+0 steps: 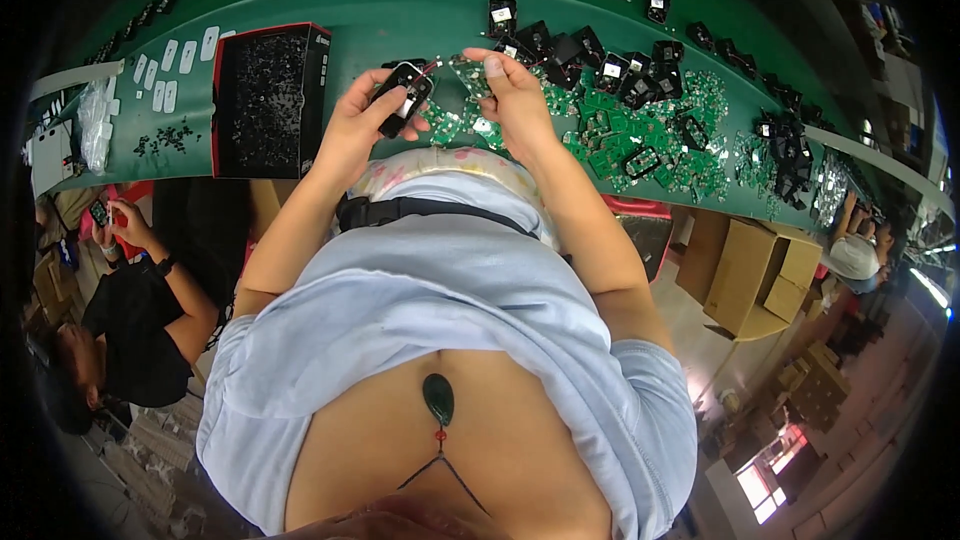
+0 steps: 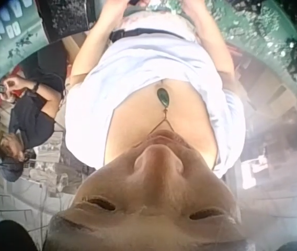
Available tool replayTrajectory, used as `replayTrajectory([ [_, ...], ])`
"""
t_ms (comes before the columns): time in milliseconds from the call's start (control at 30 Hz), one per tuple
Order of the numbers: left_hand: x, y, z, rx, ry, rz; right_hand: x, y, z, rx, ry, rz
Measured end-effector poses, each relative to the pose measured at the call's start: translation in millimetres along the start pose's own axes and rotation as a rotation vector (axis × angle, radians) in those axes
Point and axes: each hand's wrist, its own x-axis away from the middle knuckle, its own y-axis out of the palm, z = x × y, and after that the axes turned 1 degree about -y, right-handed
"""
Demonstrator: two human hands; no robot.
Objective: The person assembles electronic circuit boards into plastic housings by hand, securing them with screws.
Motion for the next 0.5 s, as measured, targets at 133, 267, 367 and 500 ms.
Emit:
replayTrajectory([
  [133,1.4,5.3,2.1,-0.048,0.051,0.064,16.1,3.3,-4.0,0.069,-0.164,0.054],
  [267,-1.4,3.7,-4.5,-0.174,0.181,0.083,26.4,0.7,-14.6,-0.06,-0.239,-0.089],
  [367,-0.3,7.8,-4.8,-0.244,0.24,0.065,26.3,3.6,-14.0,-0.354,-0.16,-0.235],
  [500,3.5,16.0,1.8,-0.246,0.254,0.056,19.2,0.8,-3.6,-0.739,0.134,-0.359],
])
